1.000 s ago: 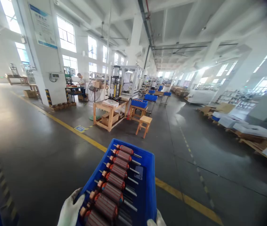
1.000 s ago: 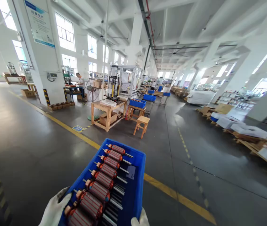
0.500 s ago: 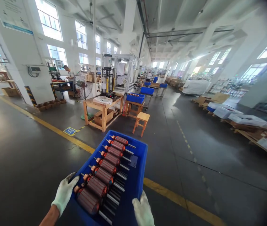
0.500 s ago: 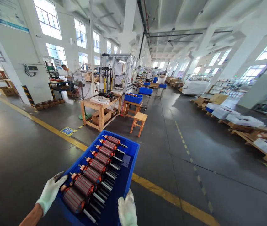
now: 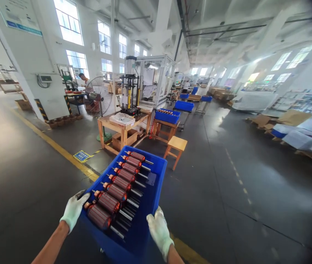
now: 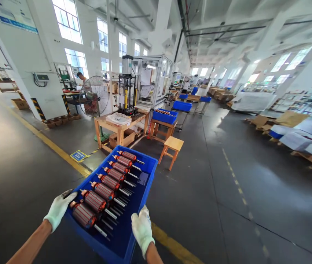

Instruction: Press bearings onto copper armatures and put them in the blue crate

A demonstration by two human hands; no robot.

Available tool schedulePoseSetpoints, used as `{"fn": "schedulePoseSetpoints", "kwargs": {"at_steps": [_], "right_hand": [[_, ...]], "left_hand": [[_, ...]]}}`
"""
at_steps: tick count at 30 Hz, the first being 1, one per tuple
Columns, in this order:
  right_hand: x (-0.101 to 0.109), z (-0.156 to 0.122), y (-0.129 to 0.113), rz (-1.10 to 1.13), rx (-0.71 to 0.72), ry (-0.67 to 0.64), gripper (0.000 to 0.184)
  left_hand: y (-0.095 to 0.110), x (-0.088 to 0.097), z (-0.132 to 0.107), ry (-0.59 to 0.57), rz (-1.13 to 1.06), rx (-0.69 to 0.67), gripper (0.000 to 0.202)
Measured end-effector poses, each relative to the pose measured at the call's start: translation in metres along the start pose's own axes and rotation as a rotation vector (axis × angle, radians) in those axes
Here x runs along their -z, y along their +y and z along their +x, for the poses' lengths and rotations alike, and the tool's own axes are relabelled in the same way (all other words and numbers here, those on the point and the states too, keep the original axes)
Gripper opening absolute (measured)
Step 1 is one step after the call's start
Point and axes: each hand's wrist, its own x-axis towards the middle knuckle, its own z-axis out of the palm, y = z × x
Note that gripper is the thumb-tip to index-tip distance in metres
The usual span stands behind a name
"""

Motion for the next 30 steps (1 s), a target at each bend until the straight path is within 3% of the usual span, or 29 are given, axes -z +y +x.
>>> {"fn": "schedulePoseSetpoints", "kwargs": {"at_steps": [3, 10, 17, 24, 30], "right_hand": [[0.009, 0.059, -0.002, 0.024, 0.026, -0.054, 0.044], [0.046, 0.187, -0.018, 0.049, 0.059, -0.218, 0.039], [0.072, 0.33, -0.021, 0.105, 0.143, -0.328, 0.038], [0.085, 0.467, -0.034, 0.175, 0.133, -0.542, 0.042], [0.08, 0.571, -0.047, 0.043, 0.285, -0.648, 0.03]], "left_hand": [[0.012, -0.028, 0.02, 0.096, -0.009, 0.003, 0.051], [0.037, -0.101, 0.049, 0.204, -0.07, 0.025, 0.051], [0.042, -0.183, 0.078, 0.343, -0.186, 0.093, 0.053], [0.047, -0.275, 0.101, 0.532, -0.162, 0.151, 0.05], [0.055, -0.349, 0.123, 0.698, -0.193, 0.174, 0.054]]}}
